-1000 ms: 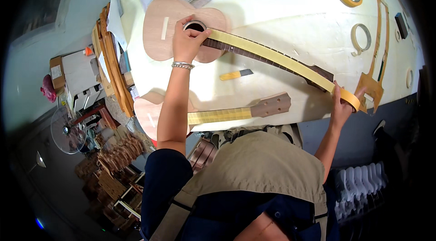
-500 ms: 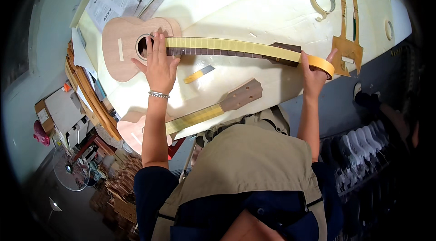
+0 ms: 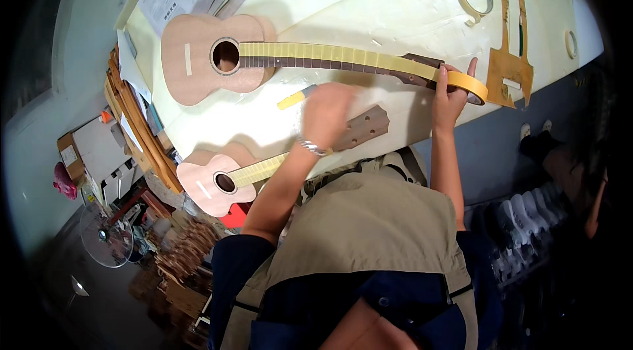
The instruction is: The person applies masking tape to the fretboard of an acoustic guitar neck. They use a wooden template and a pencil to mark the guitar body, then apply masking tape to the body. The person repeats this process for multiple guitars, placing finished necks on a rack.
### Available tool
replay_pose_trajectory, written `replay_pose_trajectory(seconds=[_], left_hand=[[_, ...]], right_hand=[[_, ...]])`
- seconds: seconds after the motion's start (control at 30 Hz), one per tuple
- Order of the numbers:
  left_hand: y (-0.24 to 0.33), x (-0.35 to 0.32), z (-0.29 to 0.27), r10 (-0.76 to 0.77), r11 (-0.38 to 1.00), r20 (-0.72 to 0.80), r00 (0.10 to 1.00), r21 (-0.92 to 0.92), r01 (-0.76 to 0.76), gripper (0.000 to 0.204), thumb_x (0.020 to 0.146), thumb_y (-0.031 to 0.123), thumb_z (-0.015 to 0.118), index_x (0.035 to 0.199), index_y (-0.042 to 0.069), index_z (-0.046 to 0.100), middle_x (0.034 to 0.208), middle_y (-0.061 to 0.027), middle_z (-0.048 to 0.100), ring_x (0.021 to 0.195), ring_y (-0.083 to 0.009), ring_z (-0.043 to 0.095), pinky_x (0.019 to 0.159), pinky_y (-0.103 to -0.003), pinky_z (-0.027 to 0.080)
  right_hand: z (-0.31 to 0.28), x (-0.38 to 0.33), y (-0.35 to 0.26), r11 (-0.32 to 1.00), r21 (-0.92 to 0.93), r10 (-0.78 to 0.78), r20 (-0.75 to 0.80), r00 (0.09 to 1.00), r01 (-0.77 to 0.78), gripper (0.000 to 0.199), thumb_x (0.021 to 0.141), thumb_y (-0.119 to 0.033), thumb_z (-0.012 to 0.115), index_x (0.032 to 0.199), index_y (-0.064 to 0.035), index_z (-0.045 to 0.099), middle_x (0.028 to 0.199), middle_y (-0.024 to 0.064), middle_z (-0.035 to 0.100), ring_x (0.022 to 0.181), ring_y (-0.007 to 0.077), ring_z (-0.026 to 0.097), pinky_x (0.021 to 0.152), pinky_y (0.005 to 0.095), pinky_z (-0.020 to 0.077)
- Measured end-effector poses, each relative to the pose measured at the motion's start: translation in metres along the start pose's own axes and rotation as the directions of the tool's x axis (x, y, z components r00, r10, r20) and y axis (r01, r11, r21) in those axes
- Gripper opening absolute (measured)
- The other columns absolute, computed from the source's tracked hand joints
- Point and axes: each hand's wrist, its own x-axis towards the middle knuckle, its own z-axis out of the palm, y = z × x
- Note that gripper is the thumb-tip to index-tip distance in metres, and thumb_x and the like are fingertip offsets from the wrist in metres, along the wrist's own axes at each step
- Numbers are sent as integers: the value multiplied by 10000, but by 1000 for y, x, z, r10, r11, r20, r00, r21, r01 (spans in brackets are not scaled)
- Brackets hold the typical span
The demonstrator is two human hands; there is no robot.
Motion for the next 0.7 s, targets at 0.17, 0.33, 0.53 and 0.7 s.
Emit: replay_pose_trajectory(seconds=[0.17, 0.33, 0.53, 0.7], left_hand=[[-29, -27, -43, -404, 854, 17, 914, 365, 370, 171, 724, 77, 686, 876, 57, 611, 849, -80, 638, 801, -249, 604, 712, -371, 487], [17, 15, -23, -337, 865, -102, 936, -425, 266, 158, 791, 110, 700, 889, 38, 600, 701, -55, 653, 608, -168, 639, 548, -271, 498], [43, 58, -1, -375, 700, 72, 924, -632, 334, 452, 808, 77, 694, 1234, 46, 544, 669, -4, 624, 583, -18, 527, 552, -180, 456], [36, 62, 4, -352, 722, 115, 929, -599, 347, 509, 804, 84, 700, 1280, 60, 521, 643, 3, 611, 550, -4, 504, 519, -170, 430]], right_hand=[[3, -3, -2, 992, 119, 39, -6, 999, -39, 278, 897, -143, 579, 1093, 54, 559, 1296, 120, 457, 842, 105, 528, 764, 226, 427], [4, -2, -6, 999, 30, -37, -28, 999, 38, 257, 879, -141, 583, 1059, 42, 568, 1343, 140, 432, 856, 138, 541, 781, 269, 446], [5, -2, 7, 996, 91, 3, -23, 1000, -1, 172, 870, -152, 587, 917, 11, 611, 1412, 188, 357, 918, 190, 554, 819, 299, 436], [6, -2, 5, 996, 47, -71, -41, 997, 73, 189, 879, -163, 571, 951, 9, 602, 1319, 183, 462, 909, 202, 557, 789, 302, 440]])
